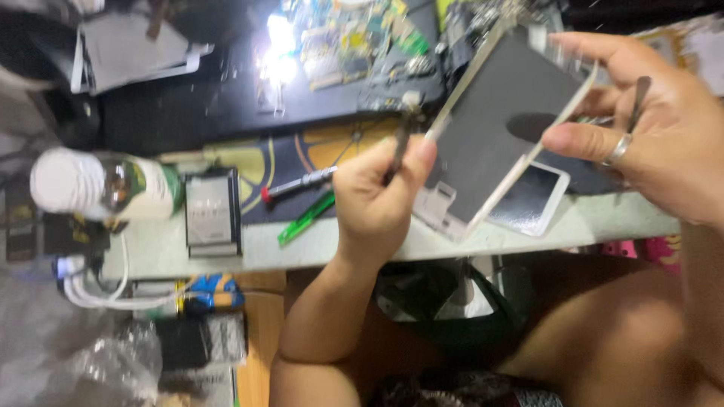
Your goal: The person uses a metal pick and tweezers to pry open the back cover of a white smartphone. They carefully separate the casing from the internal components and lift the back cover away.
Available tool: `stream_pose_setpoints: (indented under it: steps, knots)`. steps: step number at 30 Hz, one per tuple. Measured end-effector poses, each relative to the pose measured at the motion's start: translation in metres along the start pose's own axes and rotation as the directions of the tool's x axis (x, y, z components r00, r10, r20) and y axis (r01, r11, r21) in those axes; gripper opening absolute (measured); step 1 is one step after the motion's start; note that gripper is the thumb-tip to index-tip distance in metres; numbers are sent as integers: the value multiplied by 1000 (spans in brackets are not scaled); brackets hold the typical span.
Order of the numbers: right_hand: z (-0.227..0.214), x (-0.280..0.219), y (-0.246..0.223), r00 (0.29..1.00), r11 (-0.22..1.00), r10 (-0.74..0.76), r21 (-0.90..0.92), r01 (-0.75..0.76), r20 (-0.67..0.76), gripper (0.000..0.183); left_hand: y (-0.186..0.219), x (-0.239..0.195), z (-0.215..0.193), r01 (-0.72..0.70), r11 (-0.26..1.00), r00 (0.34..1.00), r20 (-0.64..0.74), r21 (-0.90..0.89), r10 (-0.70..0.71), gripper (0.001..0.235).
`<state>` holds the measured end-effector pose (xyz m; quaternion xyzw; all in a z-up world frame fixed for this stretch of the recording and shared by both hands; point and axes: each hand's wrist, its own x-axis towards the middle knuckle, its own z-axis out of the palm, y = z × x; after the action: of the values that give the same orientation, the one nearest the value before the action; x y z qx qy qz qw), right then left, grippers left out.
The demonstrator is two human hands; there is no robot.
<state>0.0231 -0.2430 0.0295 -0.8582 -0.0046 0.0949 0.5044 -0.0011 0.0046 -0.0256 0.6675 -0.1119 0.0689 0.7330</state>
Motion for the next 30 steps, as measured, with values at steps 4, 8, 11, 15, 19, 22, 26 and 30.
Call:
stream_pose_setpoints:
  steps: [4, 8, 11, 15, 19, 22, 26, 30]
  knots:
    - [7, -7, 9, 995, 893, 78, 448, -42, -63, 51, 9, 0, -1, -112, 953, 993, 66, 281, 98, 6]
    - [16, -1, 19, 980, 816, 194, 562, -135, -46, 48, 8, 4, -2, -240, 823, 970, 103, 516, 218, 15]
    - [14, -2, 26, 956, 829, 290, 513, -223, -53, 48, 7, 4, -2, -231, 799, 973, 135, 555, 188, 18]
    - [13, 0, 28, 960, 803, 279, 546, -239, 9, 46, 7, 4, -2, -212, 825, 977, 121, 524, 175, 28]
    - [13, 2, 28, 982, 797, 187, 580, -171, 32, 44, 5, 3, -4, -216, 829, 976, 128, 516, 174, 30]
    - [9, -1, 32, 978, 809, 205, 559, -183, 22, 45, 3, 1, -3, -206, 825, 978, 149, 527, 149, 32]
    - [7, -4, 33, 987, 792, 159, 594, -144, 28, 45, 4, 0, -2, -215, 824, 975, 165, 525, 149, 36]
    - [7, -5, 32, 985, 799, 169, 582, -150, 21, 45, 5, -1, 1, -174, 829, 983, 147, 532, 111, 34]
